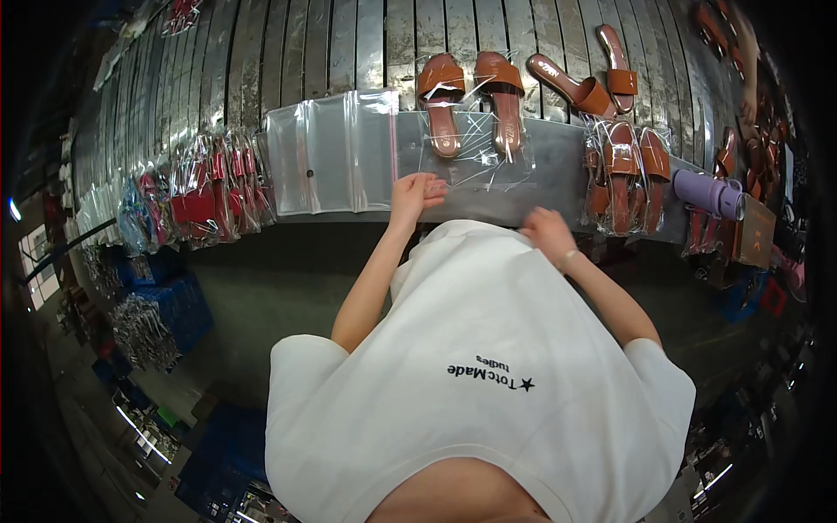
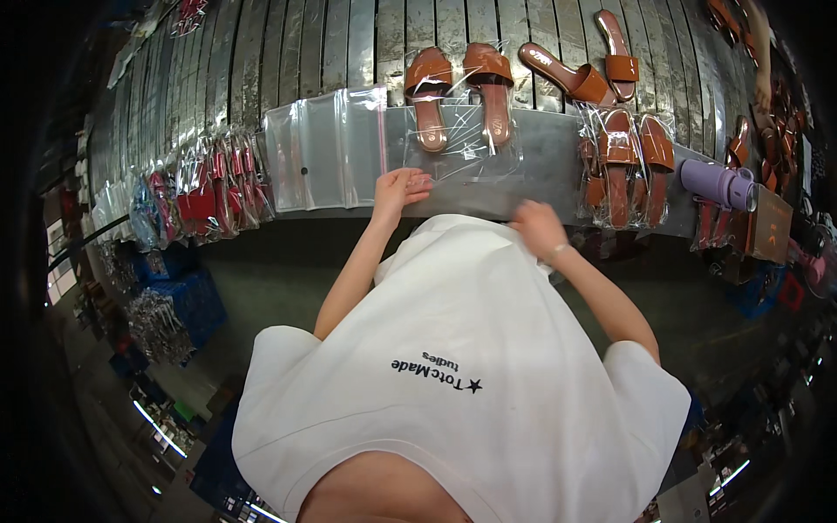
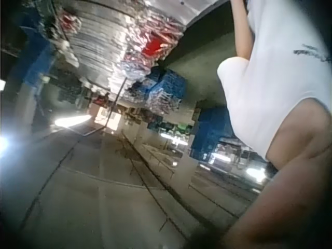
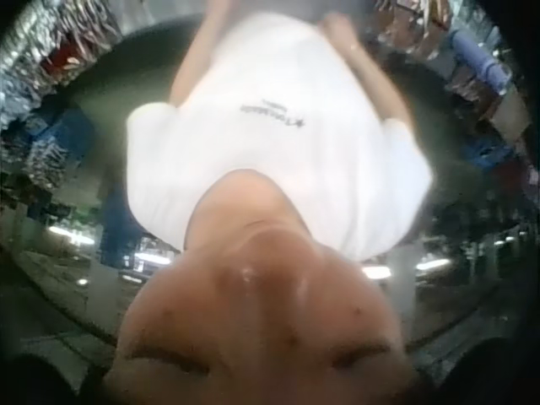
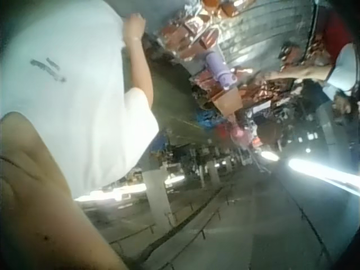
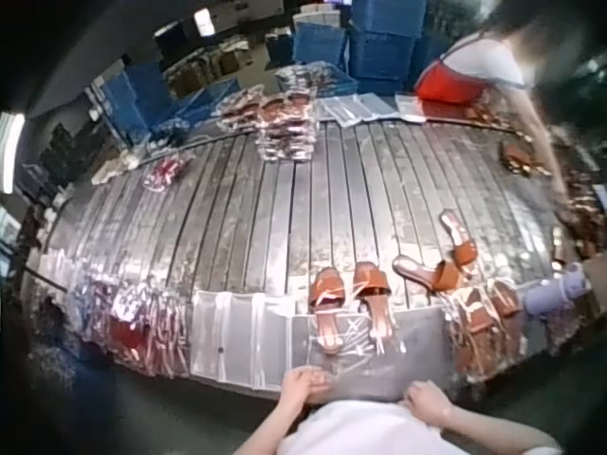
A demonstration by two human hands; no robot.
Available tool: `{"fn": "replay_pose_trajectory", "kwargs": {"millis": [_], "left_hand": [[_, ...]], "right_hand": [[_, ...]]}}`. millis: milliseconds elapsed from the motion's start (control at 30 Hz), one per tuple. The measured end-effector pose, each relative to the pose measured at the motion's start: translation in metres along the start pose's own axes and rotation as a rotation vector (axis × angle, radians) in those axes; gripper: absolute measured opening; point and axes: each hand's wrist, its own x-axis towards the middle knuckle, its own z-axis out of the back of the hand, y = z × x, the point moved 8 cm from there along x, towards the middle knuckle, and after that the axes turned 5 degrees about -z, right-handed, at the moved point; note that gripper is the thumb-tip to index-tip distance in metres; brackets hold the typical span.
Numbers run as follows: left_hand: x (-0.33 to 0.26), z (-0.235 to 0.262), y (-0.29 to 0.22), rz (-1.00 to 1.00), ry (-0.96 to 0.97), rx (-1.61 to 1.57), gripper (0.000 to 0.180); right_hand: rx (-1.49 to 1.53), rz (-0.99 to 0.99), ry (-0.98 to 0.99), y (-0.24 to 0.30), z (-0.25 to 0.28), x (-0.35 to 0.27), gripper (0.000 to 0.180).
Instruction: The person repeatedly picks up pairs of brown leather sandals from a metal slatted table, places them into clear plastic bags, and sets the packaged items aside. The process is continuous and repetitive, involving handling the footwear and packaging materials by hand.
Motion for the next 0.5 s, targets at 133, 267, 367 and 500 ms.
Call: {"fn": "replay_pose_trajectory", "kwargs": {"millis": [133, 267, 367, 500], "left_hand": [[-0.003, 0.009, 0.015, 0.018, 0.018, 0.044, 0.028], [-0.006, 0.001, 0.0, -0.033, 0.058, 0.11, 0.028], [-0.001, 0.009, 0.001, -0.068, 0.038, 0.112, 0.029], [-0.008, 0.028, 0.005, -0.03, 0.031, 0.048, 0.029]], "right_hand": [[0.129, 0.035, -0.238, 0.052, 0.028, 0.035, 0.012], [0.184, 0.248, -0.343, 0.13, 0.011, 0.095, 0.012], [0.084, 0.43, -0.319, 0.141, 0.012, 0.082, 0.012], [-0.107, -0.062, 0.025, -0.023, -0.02, -0.023, 0.016]]}}
